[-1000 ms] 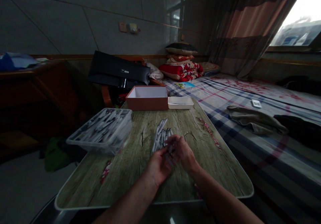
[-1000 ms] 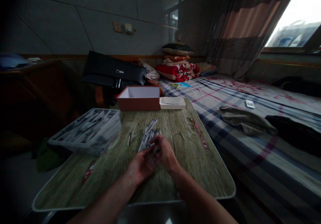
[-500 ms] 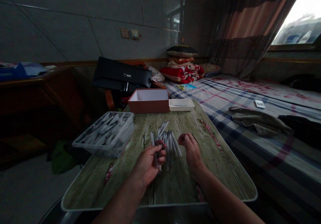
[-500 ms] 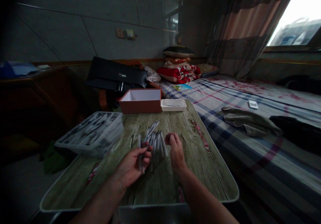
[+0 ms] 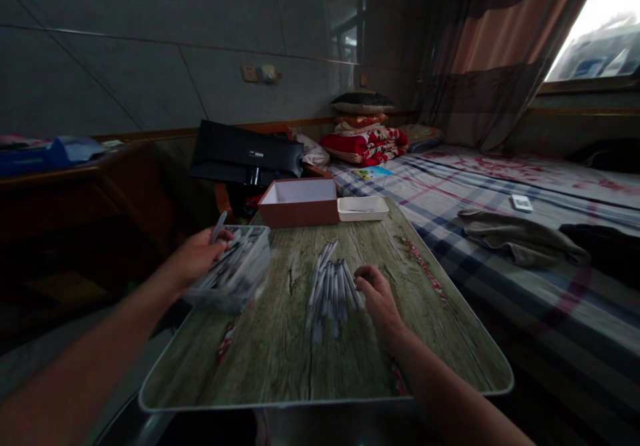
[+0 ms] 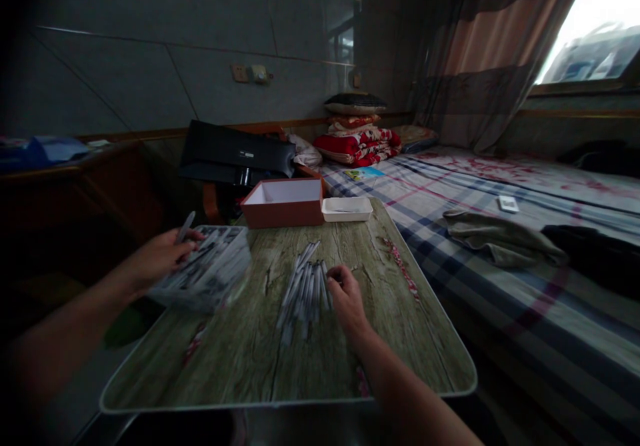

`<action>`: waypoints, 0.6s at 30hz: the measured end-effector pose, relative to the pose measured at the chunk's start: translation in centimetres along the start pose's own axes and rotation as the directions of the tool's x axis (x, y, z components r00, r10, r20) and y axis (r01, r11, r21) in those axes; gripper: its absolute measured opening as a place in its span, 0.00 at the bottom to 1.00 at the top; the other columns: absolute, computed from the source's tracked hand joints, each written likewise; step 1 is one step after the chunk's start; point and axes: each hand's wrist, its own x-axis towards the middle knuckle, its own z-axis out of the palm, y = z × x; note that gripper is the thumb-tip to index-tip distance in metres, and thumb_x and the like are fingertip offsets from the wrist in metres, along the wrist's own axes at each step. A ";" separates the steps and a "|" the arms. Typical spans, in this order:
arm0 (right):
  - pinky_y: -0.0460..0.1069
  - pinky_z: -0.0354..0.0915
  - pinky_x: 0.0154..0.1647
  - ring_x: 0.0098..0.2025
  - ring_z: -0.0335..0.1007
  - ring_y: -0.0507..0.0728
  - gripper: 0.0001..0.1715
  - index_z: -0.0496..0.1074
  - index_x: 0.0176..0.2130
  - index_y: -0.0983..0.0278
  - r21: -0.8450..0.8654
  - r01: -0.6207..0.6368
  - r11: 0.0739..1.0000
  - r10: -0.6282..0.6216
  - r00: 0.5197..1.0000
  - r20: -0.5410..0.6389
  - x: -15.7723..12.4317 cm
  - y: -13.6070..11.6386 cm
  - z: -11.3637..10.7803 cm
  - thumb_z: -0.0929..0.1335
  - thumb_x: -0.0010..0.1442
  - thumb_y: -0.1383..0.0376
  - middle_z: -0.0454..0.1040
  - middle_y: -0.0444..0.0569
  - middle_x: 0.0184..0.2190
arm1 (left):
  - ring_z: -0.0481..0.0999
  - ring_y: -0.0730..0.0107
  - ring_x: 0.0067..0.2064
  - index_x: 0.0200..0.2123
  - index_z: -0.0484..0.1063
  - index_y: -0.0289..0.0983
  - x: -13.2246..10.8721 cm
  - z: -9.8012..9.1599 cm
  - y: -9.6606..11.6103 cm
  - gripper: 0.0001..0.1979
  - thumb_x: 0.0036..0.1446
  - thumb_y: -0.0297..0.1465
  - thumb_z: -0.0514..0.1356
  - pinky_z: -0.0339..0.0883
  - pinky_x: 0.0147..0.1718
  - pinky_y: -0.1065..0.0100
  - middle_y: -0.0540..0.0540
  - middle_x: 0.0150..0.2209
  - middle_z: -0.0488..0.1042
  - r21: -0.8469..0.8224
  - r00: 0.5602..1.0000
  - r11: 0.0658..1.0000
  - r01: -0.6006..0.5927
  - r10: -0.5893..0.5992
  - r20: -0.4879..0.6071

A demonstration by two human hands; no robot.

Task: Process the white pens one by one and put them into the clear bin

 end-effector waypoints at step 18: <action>0.48 0.60 0.32 0.30 0.63 0.54 0.05 0.68 0.31 0.63 -0.152 0.009 0.988 -0.001 0.999 0.048 -0.2 -0.2 0.0 0.64 0.51 0.66 0.67 0.44 0.27 | 0.64 0.54 0.60 0.57 0.62 0.31 2.4 1.3 -5.8 0.24 0.57 0.30 0.46 0.53 0.57 0.54 0.34 0.58 0.67 0.801 0.932 0.529 -0.280 0.349 0.095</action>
